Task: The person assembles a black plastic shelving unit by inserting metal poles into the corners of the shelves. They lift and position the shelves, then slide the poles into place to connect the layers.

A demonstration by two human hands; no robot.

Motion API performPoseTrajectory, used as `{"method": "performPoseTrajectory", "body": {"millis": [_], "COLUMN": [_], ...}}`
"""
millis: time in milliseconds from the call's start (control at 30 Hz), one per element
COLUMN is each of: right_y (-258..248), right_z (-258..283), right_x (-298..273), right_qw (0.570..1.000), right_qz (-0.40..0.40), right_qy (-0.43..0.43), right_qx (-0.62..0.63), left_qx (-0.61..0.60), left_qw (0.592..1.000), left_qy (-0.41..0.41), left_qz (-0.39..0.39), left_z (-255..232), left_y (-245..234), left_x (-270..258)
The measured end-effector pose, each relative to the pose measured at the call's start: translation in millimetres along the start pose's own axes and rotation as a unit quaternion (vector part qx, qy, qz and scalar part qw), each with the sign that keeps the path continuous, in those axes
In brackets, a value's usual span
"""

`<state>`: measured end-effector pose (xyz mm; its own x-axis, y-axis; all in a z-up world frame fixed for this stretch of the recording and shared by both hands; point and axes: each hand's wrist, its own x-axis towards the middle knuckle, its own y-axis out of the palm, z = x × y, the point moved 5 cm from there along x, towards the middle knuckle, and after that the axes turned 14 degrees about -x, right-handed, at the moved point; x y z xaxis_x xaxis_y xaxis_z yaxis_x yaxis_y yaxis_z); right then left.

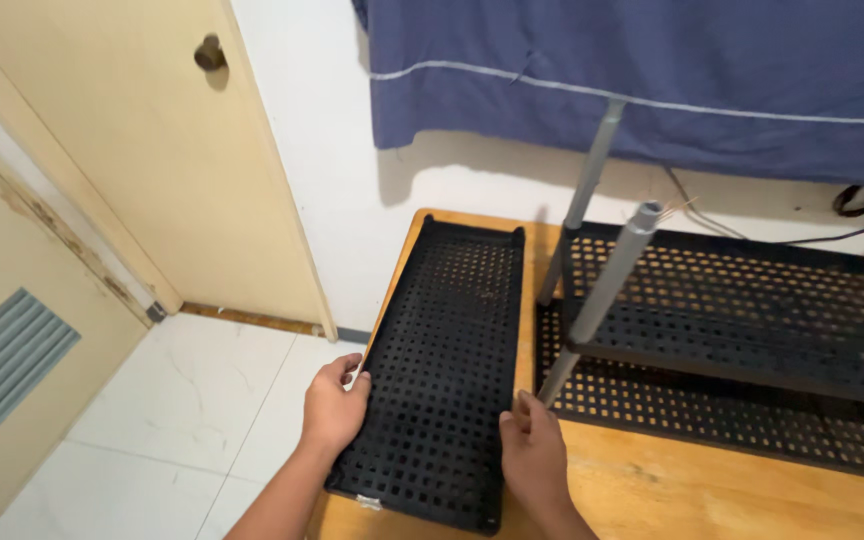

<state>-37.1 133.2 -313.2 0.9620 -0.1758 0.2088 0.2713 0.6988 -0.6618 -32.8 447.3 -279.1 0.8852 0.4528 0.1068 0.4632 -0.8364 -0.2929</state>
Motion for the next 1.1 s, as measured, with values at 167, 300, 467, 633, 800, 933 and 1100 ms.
{"method": "performPoseTrajectory", "body": {"millis": [167, 300, 467, 633, 800, 933, 1100], "right_y": [-47.0, -97.7, -172.9, -259.8, -347.5, -405.0, -456.1], "right_z": [9.4, 8.4, -28.0, -77.6, -131.0, -168.5, -198.6], "right_x": [7.5, 22.3, 36.8, 50.0, 65.5, 73.7, 86.5], "right_qw": [0.993, 0.976, 0.981, 0.978, 0.977, 0.976, 0.971], "right_qz": [0.024, 0.018, -0.005, -0.043, -0.092, -0.124, -0.154], "right_qy": [0.012, -0.016, 0.022, 0.022, 0.019, 0.023, 0.036], "right_qx": [0.114, 0.216, 0.192, 0.204, 0.191, 0.179, 0.177], "left_qx": [-0.137, -0.214, -0.248, -0.284, -0.314, -0.31, -0.314], "left_qw": [0.99, 0.974, 0.963, 0.95, 0.938, 0.935, 0.929], "left_qy": [-0.007, 0.009, 0.027, 0.019, 0.021, 0.036, 0.032], "left_qz": [0.031, 0.076, 0.1, 0.126, 0.144, 0.168, 0.193], "left_z": [-56.4, -103.2, -149.2, -189.0, -232.8, -263.9, -295.2], "left_y": [26.3, 59.6, 116.2, 198.6, 283.3, 338.5, 389.7], "left_x": [-27.0, -50.7, -85.2, -124.9, -164.4, -191.3, -207.2]}}
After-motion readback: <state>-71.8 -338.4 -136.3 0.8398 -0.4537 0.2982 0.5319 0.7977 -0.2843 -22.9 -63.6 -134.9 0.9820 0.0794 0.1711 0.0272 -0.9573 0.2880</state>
